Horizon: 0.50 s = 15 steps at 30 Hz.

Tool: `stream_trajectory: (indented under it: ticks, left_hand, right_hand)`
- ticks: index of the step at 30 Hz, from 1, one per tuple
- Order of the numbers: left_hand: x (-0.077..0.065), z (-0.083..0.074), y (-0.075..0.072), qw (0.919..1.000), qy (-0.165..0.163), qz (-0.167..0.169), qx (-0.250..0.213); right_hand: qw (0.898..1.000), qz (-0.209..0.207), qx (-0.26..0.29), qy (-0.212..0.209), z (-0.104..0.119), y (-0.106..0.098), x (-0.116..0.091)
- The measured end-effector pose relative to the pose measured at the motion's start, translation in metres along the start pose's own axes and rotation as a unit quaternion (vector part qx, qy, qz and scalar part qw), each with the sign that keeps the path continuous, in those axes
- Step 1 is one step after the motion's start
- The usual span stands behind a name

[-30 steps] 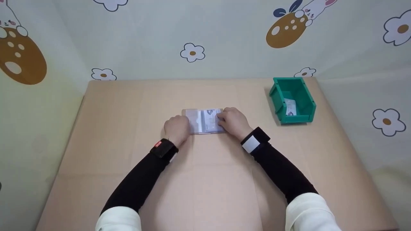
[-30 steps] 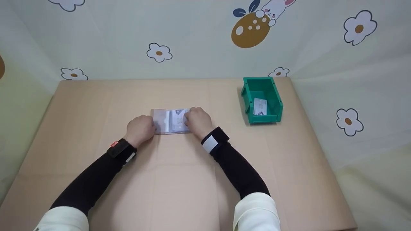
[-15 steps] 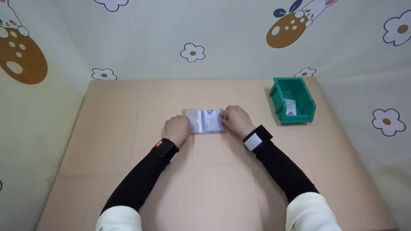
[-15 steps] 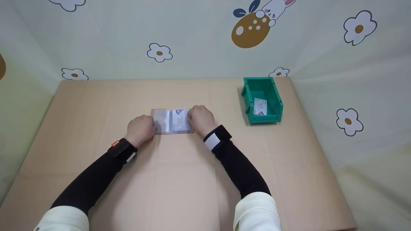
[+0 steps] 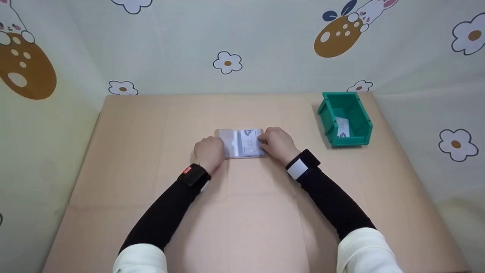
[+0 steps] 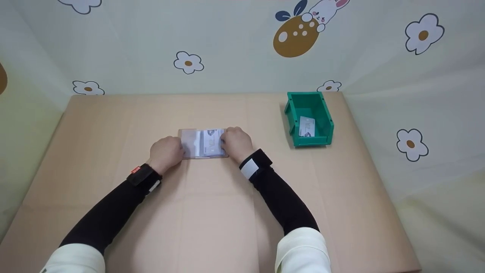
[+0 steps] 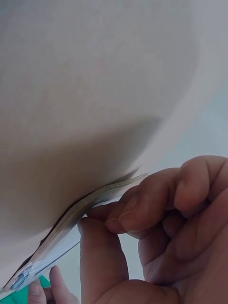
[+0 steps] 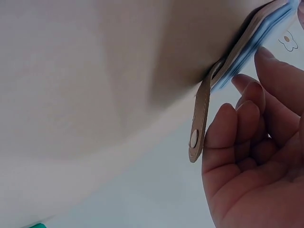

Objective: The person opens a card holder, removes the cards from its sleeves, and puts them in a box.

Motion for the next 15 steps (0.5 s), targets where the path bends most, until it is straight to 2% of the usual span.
stream_trajectory:
  ticks: [15]
  left_hand:
    - [-0.001,0.0002,-0.0004,1.0,0.005,-0.005,-0.004]
  right_hand:
    - [1.0,0.015,0.015,0.022,-0.001,0.0039,0.0]
Point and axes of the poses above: each hand's wrist, its own x-axis towards the middle knuckle, its own y-axis out of the palm, z = x × y, the point moved 7 cm from there along x, towards the middle knuckle, and after that the axes turned 3 degrees about z, right-handed, at the moved point
